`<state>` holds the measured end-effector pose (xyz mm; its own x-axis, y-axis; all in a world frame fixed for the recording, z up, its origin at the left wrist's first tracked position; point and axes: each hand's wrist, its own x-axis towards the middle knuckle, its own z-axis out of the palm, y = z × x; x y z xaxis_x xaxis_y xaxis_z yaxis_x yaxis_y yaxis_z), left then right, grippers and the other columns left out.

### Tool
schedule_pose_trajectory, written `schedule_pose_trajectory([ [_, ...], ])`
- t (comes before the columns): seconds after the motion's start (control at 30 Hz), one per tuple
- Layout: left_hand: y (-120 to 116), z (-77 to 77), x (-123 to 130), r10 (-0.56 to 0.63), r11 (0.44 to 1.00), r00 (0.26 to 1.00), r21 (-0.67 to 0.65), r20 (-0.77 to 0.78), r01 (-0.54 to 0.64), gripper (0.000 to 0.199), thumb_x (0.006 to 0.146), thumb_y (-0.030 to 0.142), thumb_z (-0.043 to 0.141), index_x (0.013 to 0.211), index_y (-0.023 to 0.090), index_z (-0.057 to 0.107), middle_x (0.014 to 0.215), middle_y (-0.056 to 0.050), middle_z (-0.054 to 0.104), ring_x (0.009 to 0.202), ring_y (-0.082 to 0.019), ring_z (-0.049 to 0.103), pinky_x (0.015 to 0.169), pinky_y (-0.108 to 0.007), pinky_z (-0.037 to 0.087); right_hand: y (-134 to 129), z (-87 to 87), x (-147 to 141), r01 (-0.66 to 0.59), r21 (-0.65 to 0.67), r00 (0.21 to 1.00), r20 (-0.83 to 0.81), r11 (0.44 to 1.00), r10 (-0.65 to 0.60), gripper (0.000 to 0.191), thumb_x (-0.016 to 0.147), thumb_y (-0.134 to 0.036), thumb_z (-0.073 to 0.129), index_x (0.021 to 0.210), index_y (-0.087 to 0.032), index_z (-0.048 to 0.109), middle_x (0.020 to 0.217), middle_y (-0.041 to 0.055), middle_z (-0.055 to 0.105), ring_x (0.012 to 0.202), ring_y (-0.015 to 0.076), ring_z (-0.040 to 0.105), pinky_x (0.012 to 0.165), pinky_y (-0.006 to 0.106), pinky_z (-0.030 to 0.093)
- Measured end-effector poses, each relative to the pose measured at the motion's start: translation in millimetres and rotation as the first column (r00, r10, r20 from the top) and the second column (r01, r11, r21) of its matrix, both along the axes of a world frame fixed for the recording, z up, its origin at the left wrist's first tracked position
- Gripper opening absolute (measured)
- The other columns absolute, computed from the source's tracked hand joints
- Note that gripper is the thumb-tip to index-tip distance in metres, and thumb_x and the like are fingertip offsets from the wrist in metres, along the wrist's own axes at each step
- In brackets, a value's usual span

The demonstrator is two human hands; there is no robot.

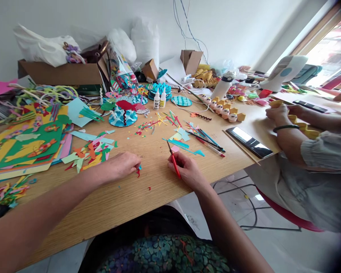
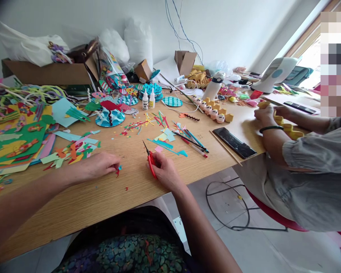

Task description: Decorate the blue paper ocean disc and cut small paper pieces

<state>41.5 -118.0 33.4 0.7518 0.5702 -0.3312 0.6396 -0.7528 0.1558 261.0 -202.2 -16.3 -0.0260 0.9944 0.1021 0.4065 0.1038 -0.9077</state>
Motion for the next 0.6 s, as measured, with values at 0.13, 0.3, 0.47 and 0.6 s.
schedule_pose_trajectory([
  [0.13,-2,5.9,-4,-0.037,0.999,0.999,0.004,0.01,0.037,0.009,0.078,0.018,0.052,0.081,0.018,0.06,0.086,-0.005,0.063,0.081,-0.019,0.059,0.068,-0.028,0.04,0,0.6,-1,-0.013,0.006,1.0,-0.013,1.0,0.013,0.013,0.077,-0.029,0.053,0.072,-0.019,0.048,0.066,-0.0033,0.043,0.059,0.01,0.037,0.055,0.024,0.029],
  [0.3,-4,0.0,-5,-0.085,0.996,0.995,-0.001,0.056,0.085,0.023,0.076,0.017,0.053,0.098,0.02,0.056,0.098,-0.005,0.058,0.089,-0.02,0.058,0.073,-0.029,0.042,1,0.9,-1,-0.011,-0.006,0.999,-0.037,1.0,0.011,0.013,0.077,-0.029,0.054,0.072,-0.019,0.048,0.067,-0.0034,0.042,0.06,0.0102,0.037,0.055,0.024,0.029],
  [0.47,-6,-13.4,-3,-0.095,0.995,0.995,0.035,0.041,0.093,0.008,0.078,0.02,0.049,0.083,0.02,0.055,0.091,-0.005,0.056,0.082,-0.02,0.058,0.067,-0.03,0.043,1,-1.5,1,-0.011,0.007,1.0,-0.015,1.0,0.011,0.014,0.077,-0.03,0.054,0.072,-0.019,0.047,0.067,-0.0032,0.043,0.06,0.0103,0.037,0.055,0.024,0.029],
  [0.6,-6,-15.3,-1,-0.094,0.994,0.994,0.056,0.053,0.091,0.01,0.079,0.015,0.047,0.079,0.02,0.056,0.086,-0.004,0.058,0.078,-0.018,0.057,0.065,-0.027,0.043,1,-3.0,1,-0.012,0.004,1.0,-0.019,1.0,0.012,0.013,0.077,-0.03,0.054,0.074,-0.019,0.048,0.068,-0.0032,0.043,0.06,0.0105,0.038,0.055,0.025,0.029],
])
